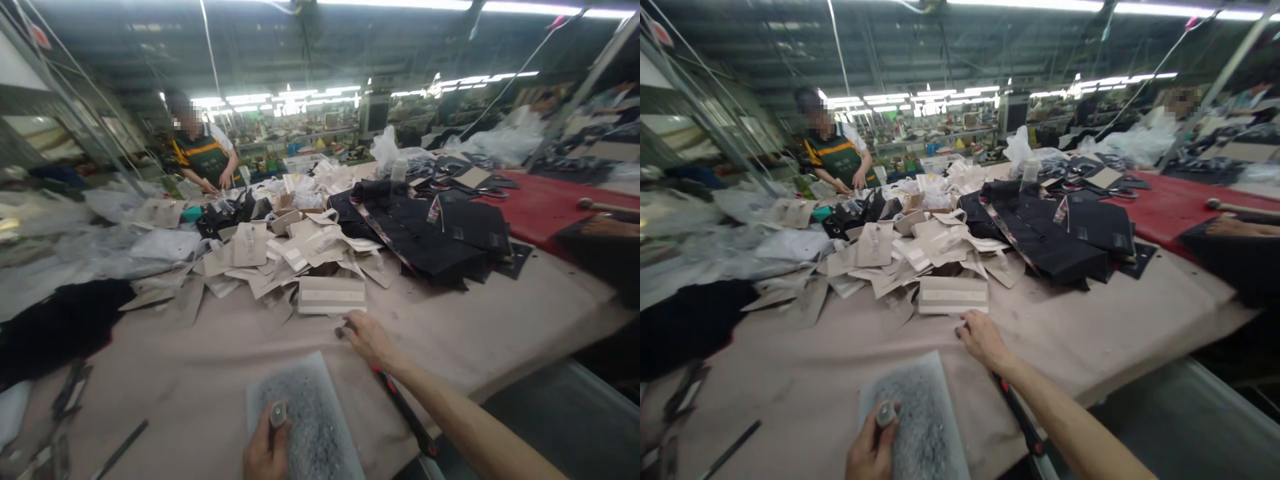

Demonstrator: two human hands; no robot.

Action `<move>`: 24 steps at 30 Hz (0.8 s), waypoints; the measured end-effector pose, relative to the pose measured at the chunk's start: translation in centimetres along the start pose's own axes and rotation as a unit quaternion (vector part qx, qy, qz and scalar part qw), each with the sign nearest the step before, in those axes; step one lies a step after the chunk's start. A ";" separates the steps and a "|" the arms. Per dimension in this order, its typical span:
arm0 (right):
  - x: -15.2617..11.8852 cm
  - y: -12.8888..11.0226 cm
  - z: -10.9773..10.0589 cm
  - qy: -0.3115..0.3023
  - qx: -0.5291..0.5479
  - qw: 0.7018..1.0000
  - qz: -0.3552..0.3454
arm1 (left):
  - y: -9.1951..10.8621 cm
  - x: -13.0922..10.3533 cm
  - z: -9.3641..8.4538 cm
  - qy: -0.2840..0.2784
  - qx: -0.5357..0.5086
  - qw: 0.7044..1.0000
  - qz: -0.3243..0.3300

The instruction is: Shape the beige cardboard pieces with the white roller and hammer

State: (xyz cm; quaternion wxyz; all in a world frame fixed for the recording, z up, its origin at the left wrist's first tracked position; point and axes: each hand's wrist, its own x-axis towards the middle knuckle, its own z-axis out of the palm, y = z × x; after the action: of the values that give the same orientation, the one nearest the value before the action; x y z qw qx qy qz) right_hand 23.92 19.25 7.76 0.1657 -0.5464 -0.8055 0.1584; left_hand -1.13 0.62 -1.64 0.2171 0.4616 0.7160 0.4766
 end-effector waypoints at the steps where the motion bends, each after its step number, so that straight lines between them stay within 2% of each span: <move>1: 1.6 0.0 0.0 0.012 -0.011 1.000 0.011 | -0.4 0.2 -0.1 -0.016 -0.003 1.000 0.001; 5: 8.3 0.6 -0.7 0.025 -0.051 0.998 0.034 | -1.0 0.7 -0.8 -0.070 -0.011 0.997 0.008; 8: 12.2 0.4 -1.2 -0.013 -0.076 0.997 0.032 | -0.4 0.8 -1.0 -0.060 -0.010 0.998 0.005; 11: 14.2 -0.9 -1.5 -0.049 -0.107 0.993 0.022 | 0.4 0.8 -1.0 -0.052 -0.006 0.999 0.004; 13: 14.5 -2.2 -1.8 -0.074 -0.123 0.990 -0.001 | 0.7 0.8 -1.0 -0.054 -0.008 0.999 0.001; 16: 13.0 -4.4 -2.8 -0.119 -0.130 0.982 -0.066 | 0.9 0.9 -1.2 -0.053 -0.020 0.998 -0.007; 18: 10.5 -5.9 -3.5 -0.099 -0.118 0.980 -0.127 | 1.0 0.9 -1.3 -0.049 -0.043 0.998 -0.013; 20: 6.9 -7.3 -3.8 0.013 -0.058 0.974 -0.220 | 1.2 1.1 -1.5 -0.037 -0.084 0.995 -0.028; 22: 2.7 -8.2 -3.2 0.146 0.039 0.935 -0.320 | 1.4 1.4 -1.8 0.003 -0.146 0.988 -0.058; 23: 0.5 -8.4 -2.5 0.174 0.079 0.914 -0.357 | 1.4 1.6 -1.9 0.033 -0.187 0.978 -0.081; 24: -1.6 -8.5 -1.5 0.169 0.102 0.901 -0.388 | 1.4 1.7 -2.0 0.067 -0.233 0.964 -0.109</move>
State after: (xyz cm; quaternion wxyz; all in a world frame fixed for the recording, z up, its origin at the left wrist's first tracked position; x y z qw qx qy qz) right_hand 18.12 14.86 12.65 0.4021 -0.1897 -0.8931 0.0680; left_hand -2.85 1.33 0.68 0.3213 0.2841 0.6439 0.6336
